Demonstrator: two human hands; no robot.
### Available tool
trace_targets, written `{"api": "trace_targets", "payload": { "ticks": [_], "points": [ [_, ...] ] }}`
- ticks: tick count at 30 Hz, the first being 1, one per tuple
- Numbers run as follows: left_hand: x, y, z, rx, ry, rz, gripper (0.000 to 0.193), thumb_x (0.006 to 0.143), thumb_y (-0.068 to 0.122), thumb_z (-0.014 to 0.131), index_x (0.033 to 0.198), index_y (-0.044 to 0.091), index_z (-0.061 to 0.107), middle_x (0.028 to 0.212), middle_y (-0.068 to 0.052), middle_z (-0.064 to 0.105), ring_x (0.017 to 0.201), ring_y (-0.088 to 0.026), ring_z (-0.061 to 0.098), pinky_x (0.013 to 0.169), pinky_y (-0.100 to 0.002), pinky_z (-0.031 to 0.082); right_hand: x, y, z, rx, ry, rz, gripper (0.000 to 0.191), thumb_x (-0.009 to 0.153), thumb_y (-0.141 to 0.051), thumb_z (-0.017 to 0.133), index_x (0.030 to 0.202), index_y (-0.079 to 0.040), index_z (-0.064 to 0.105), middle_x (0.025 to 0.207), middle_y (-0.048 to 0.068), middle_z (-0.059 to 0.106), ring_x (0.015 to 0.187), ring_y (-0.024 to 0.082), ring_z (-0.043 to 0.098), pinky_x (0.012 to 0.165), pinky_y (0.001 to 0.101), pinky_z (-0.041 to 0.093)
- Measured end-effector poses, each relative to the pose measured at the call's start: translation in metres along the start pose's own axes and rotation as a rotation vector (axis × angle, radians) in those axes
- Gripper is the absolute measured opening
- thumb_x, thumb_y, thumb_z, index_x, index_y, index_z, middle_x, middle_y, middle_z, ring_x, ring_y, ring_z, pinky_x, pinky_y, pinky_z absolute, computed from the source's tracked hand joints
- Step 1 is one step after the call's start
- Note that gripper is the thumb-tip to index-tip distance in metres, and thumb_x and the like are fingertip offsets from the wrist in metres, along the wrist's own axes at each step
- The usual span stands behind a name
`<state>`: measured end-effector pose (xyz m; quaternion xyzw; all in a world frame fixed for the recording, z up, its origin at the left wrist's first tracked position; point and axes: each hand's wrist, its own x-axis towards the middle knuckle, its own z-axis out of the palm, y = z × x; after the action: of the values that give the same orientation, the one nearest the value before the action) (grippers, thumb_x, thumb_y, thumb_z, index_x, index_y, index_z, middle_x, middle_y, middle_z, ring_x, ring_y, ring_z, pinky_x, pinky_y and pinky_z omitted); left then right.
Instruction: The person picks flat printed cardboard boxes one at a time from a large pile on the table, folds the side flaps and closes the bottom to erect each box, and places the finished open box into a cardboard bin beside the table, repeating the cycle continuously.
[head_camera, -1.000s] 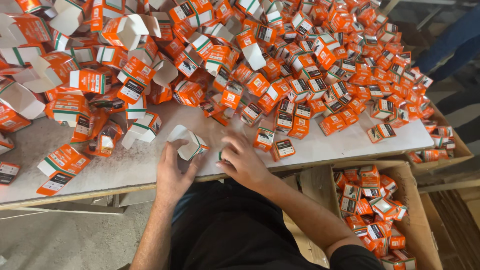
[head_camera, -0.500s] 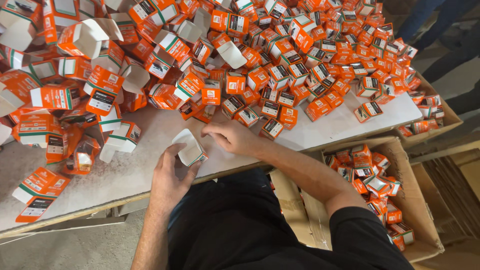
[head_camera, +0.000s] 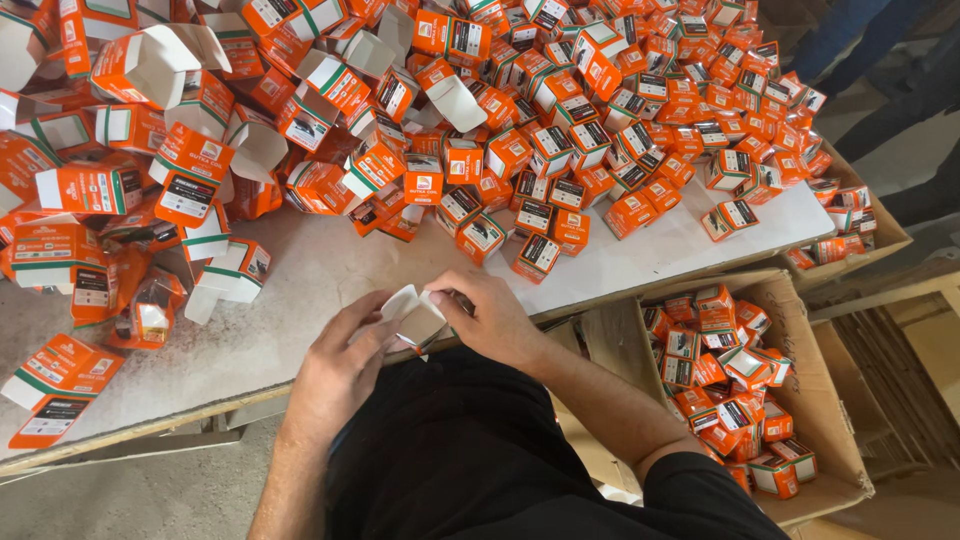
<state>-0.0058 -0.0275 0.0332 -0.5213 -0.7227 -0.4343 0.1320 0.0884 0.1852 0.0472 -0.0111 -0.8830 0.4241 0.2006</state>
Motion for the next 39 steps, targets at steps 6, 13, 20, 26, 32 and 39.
{"api": "trace_targets", "payload": {
  "ticks": [6,13,20,26,32,39],
  "points": [
    [-0.013,0.010,0.022,0.105,0.149,0.022,0.043,0.071,0.014,0.086,0.104,0.002,0.063,0.122,-0.019,0.066,0.107,-0.039,0.069,0.087,-0.046,0.059,0.000,0.011,0.020,-0.157,0.129,-0.090,0.010,0.102,-0.014,0.065,0.109,-0.007,0.063,0.088,0.013,0.069,0.078,0.032,0.069,0.068,0.0410,0.053],
    [0.009,0.006,0.033,0.044,0.143,-0.142,0.049,0.076,0.012,0.087,0.114,0.004,0.059,0.122,-0.018,0.067,0.107,-0.039,0.068,0.088,-0.045,0.058,-0.015,-0.011,-0.004,-0.053,0.002,-0.269,0.044,0.092,-0.009,0.067,0.133,-0.004,0.051,0.104,0.016,0.060,0.097,0.035,0.059,0.080,0.0428,0.051],
    [0.014,0.006,0.027,-0.045,0.068,-0.131,0.060,0.074,0.008,0.085,0.128,0.007,0.058,0.121,-0.016,0.069,0.106,-0.036,0.068,0.087,-0.044,0.058,-0.033,-0.018,-0.040,-0.577,0.199,-0.425,0.045,0.081,-0.007,0.081,0.123,-0.013,0.068,0.108,0.004,0.075,0.101,0.027,0.056,0.086,0.0448,0.047],
    [0.013,0.004,0.026,-0.067,0.010,-0.234,0.066,0.076,0.009,0.086,0.135,0.006,0.056,0.115,-0.016,0.068,0.102,-0.035,0.068,0.084,-0.043,0.057,-0.012,-0.029,-0.016,-0.210,0.206,-0.517,0.043,0.089,0.000,0.075,0.130,-0.005,0.065,0.125,0.012,0.070,0.109,0.030,0.067,0.092,0.0413,0.056],
    [0.010,0.006,0.029,-0.012,0.078,-0.144,0.068,0.076,0.013,0.087,0.134,0.003,0.054,0.123,-0.017,0.067,0.108,-0.037,0.067,0.089,-0.044,0.056,0.011,-0.017,0.000,-0.459,0.099,-0.447,0.039,0.086,-0.010,0.079,0.124,-0.007,0.071,0.109,0.003,0.073,0.098,0.030,0.057,0.089,0.0446,0.048],
    [0.017,0.013,0.030,0.101,0.052,-0.117,0.055,0.071,0.015,0.086,0.118,0.003,0.061,0.118,-0.017,0.065,0.108,-0.038,0.065,0.091,-0.047,0.055,0.003,0.000,0.003,-0.485,0.197,-0.476,0.027,0.095,-0.022,0.077,0.118,-0.011,0.069,0.129,0.004,0.062,0.120,0.030,0.050,0.106,0.0450,0.042]
  ]
}}
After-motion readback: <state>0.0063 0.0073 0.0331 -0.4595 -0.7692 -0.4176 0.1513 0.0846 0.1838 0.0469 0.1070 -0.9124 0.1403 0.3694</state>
